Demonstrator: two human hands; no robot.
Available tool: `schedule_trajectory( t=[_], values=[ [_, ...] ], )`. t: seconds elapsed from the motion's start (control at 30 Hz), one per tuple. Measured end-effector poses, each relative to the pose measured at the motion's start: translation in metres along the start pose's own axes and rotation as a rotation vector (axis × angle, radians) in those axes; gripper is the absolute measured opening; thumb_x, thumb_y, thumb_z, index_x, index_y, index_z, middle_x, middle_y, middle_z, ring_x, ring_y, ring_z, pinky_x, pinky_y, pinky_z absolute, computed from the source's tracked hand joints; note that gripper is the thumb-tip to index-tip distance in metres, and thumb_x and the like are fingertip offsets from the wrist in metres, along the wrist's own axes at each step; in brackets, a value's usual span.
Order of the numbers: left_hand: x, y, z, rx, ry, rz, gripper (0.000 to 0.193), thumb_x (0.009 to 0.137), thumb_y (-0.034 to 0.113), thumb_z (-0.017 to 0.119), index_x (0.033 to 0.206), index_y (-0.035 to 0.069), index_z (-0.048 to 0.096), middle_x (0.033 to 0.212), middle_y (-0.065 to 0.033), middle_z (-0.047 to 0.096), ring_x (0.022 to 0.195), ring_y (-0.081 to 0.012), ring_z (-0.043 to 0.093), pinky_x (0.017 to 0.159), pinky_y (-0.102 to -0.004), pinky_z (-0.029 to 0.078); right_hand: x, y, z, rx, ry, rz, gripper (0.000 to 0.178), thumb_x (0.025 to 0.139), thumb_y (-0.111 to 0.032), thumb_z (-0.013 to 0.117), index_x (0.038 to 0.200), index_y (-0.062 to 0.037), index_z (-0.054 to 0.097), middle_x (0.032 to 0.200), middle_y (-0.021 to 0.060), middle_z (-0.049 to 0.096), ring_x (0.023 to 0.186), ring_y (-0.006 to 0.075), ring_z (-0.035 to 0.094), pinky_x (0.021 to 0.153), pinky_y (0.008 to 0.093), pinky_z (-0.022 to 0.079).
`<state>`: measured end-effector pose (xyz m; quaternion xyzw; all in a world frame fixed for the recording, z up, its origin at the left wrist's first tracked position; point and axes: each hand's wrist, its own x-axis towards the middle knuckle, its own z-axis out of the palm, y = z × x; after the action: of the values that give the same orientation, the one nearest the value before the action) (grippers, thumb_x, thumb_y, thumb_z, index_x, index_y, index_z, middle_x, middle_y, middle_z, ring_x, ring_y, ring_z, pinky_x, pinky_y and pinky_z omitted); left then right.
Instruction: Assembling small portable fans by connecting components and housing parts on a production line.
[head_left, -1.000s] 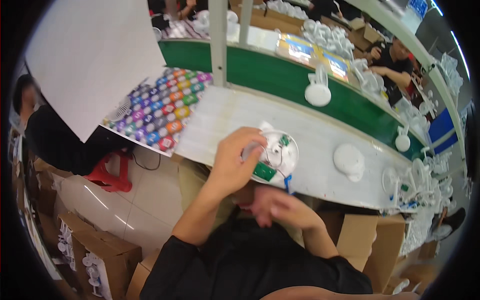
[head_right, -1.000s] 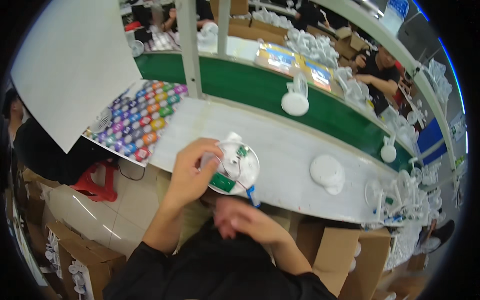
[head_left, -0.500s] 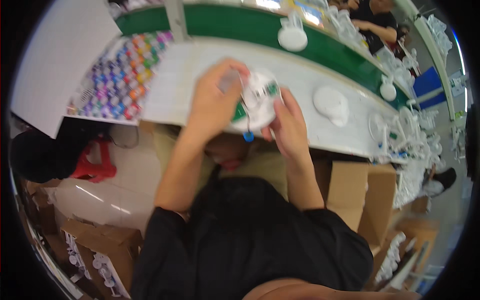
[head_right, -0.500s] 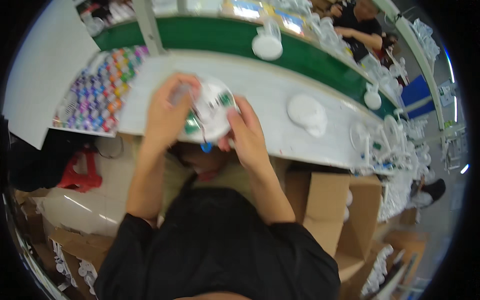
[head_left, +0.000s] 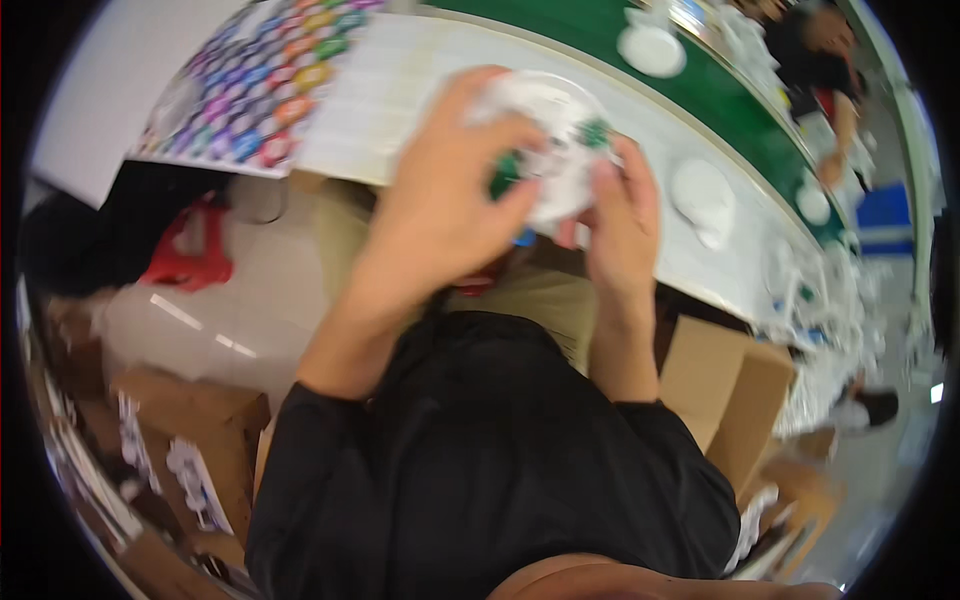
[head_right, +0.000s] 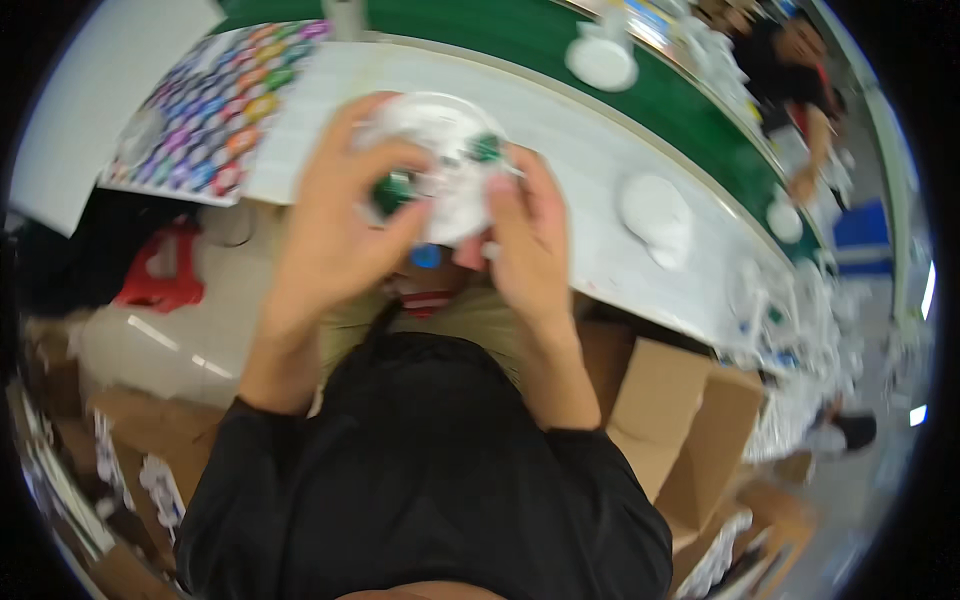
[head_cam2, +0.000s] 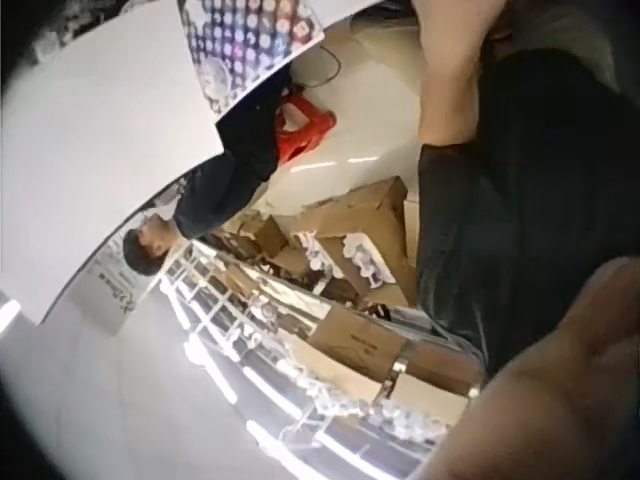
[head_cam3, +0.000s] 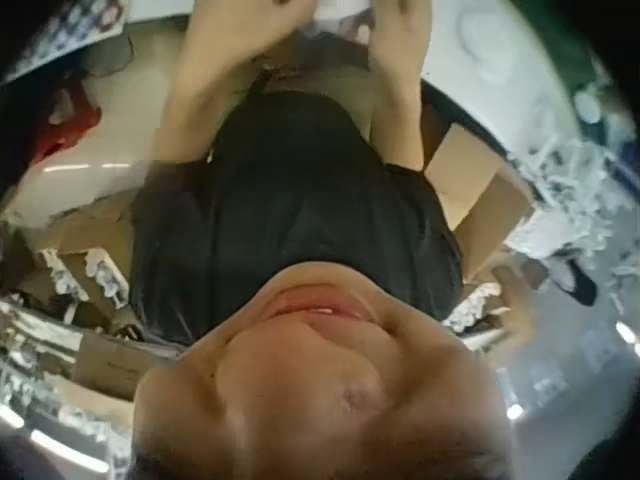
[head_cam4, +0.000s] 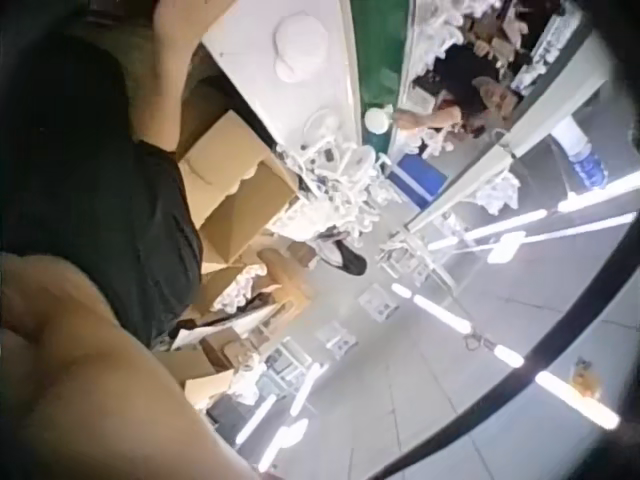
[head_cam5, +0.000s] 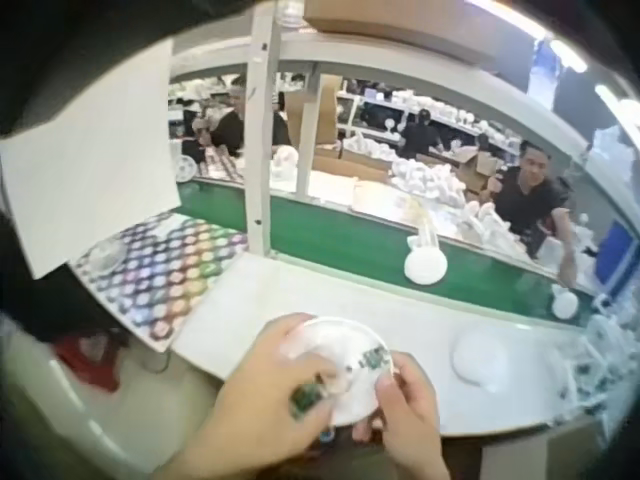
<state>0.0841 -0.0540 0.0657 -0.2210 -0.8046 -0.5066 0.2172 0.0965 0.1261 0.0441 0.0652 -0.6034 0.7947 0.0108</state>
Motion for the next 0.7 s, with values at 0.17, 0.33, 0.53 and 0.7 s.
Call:
schedule_trajectory(
  t=[0.17,0.33,0.53,0.7],
  values=[
    [0.005,-0.006,0.001,-0.150,-0.077,0.213,0.011,0.071,0.013,0.065,0.078,0.006,0.061,0.126,-0.0222,0.047,0.108,-0.0403,0.047,0.095,-0.0390,0.040,-0.007,0.000,-0.003,-0.103,0.256,0.029,0.037,0.100,-0.017,0.048,0.134,-0.0029,0.045,0.100,0.0134,0.064,0.062,0.0106,0.056,0.046,0.0178,0.045],
    [0.010,0.008,-0.009,0.117,-0.163,0.187,0.009,0.073,0.014,0.065,0.075,0.005,0.065,0.119,-0.0206,0.047,0.097,-0.0367,0.048,0.088,-0.0390,0.042,-0.002,0.001,0.000,-0.130,0.349,-0.005,0.036,0.100,-0.019,0.049,0.132,-0.0005,0.047,0.097,0.0107,0.061,0.058,0.0084,0.049,0.043,0.0187,0.039],
    [0.013,0.000,-0.009,0.192,-0.155,0.257,0.017,0.073,0.015,0.064,0.072,-0.002,0.064,0.136,-0.0277,0.043,0.111,-0.0418,0.048,0.095,-0.0421,0.040,-0.002,-0.004,0.007,-0.258,0.251,0.012,0.030,0.098,-0.013,0.050,0.125,-0.0014,0.052,0.095,0.0085,0.061,0.057,0.0082,0.051,0.042,0.0193,0.043],
    [0.014,-0.002,-0.016,-0.262,-0.296,0.041,0.009,0.071,0.005,0.067,0.077,0.004,0.060,0.136,-0.0187,0.046,0.118,-0.0312,0.047,0.098,-0.0339,0.038,-0.007,-0.014,-0.001,-0.148,0.037,0.063,0.025,0.098,-0.010,0.048,0.120,0.0000,0.053,0.084,0.0065,0.060,0.049,0.0068,0.051,0.042,0.0162,0.041]
  ],
)
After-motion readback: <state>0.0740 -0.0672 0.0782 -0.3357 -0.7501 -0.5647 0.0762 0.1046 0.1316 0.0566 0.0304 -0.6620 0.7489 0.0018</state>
